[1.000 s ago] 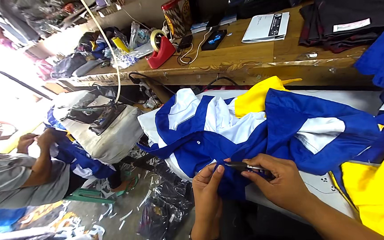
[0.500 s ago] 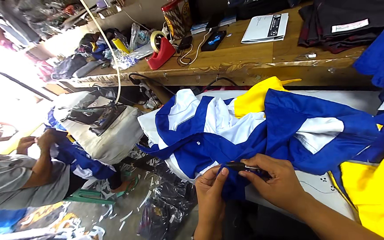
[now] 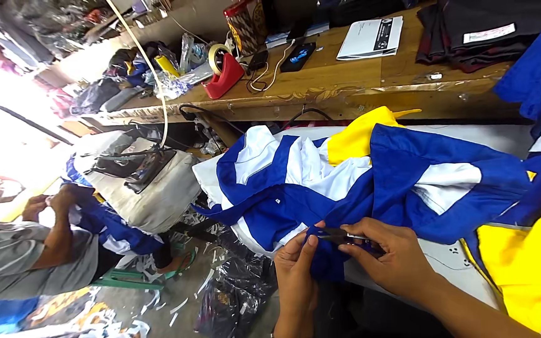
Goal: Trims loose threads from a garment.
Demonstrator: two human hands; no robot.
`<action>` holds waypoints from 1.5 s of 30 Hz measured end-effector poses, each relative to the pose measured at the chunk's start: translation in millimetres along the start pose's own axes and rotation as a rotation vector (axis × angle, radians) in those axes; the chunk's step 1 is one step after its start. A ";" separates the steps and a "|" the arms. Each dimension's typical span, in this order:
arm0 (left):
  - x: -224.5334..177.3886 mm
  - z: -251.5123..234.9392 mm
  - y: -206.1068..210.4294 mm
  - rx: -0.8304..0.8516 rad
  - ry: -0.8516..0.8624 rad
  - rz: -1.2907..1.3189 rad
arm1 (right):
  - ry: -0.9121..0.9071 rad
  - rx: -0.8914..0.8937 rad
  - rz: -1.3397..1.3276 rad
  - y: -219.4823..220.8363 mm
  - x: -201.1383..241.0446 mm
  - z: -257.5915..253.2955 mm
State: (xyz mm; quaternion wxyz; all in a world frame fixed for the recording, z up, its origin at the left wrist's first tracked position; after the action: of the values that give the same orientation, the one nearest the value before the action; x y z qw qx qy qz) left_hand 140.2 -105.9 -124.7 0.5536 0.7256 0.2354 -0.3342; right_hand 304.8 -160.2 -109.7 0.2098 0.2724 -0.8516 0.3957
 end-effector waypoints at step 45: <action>-150.5 -157.7 189.1 0.232 0.190 -0.115 | 0.116 -0.446 0.098 -56.1 -17.6 -35.2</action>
State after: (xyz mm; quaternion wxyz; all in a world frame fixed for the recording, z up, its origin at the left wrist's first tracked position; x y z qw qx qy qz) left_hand 210.0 -2.4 135.5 0.4212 0.7985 0.2877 -0.3199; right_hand 358.5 -157.4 -67.4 0.2938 0.1546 -0.9166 0.2227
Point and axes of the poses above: each hand's wrist, its own z-axis away from the middle knuckle, its own y-axis out of the palm, x = y × z, the point moved 7 cm from there along -z, towards the middle knuckle, and after that the axes turned 11 degrees about z, right-handed, at the moved point
